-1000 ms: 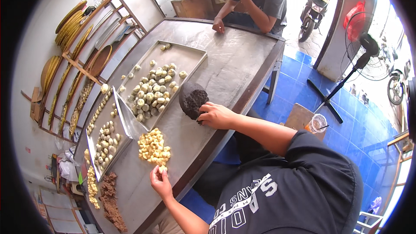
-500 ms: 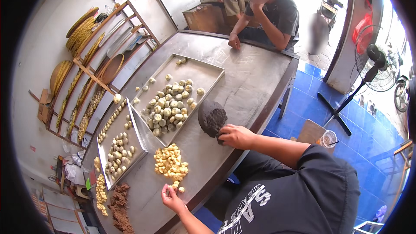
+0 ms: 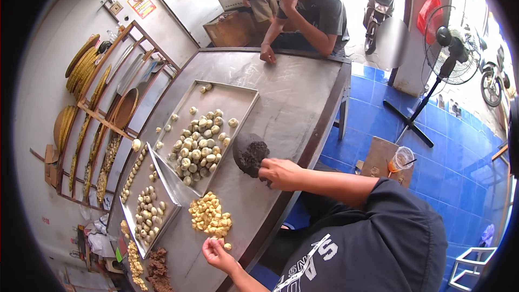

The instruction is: The person pinches off small pieces of dark dough and light dough by hand, flattens a light piece, and wraps it around a dark piece to form a two-toned ball.

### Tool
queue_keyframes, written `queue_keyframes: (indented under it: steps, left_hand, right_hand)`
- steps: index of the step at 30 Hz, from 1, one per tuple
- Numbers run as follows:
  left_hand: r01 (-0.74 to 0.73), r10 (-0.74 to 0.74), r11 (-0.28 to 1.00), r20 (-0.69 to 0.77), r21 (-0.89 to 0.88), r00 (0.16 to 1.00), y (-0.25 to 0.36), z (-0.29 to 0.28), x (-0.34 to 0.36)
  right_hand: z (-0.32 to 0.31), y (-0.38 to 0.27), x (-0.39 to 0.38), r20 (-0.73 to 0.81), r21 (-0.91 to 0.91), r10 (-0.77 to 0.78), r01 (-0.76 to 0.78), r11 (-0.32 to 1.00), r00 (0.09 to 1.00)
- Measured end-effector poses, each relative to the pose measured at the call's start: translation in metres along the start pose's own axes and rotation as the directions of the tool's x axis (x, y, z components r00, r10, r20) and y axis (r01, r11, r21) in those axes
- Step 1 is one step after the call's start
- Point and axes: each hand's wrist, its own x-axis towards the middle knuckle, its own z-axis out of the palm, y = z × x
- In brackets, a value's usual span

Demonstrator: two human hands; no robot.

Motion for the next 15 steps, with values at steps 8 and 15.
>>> queue_keyframes:
  steps: [8,15]
  left_hand:
    - [-0.549,0.246,0.77,0.642,0.325,0.726,0.009,0.087,-0.036]
    - [-0.607,0.277,0.622,0.586,0.495,0.762,0.018,0.093,-0.049]
  right_hand:
    - [0.009,0.028,-0.009,-0.031,-0.07,-0.178,0.176,0.982,0.984]
    - [0.037,0.036,-0.009,-0.07,-0.276,-0.319,0.289,0.917,0.945]
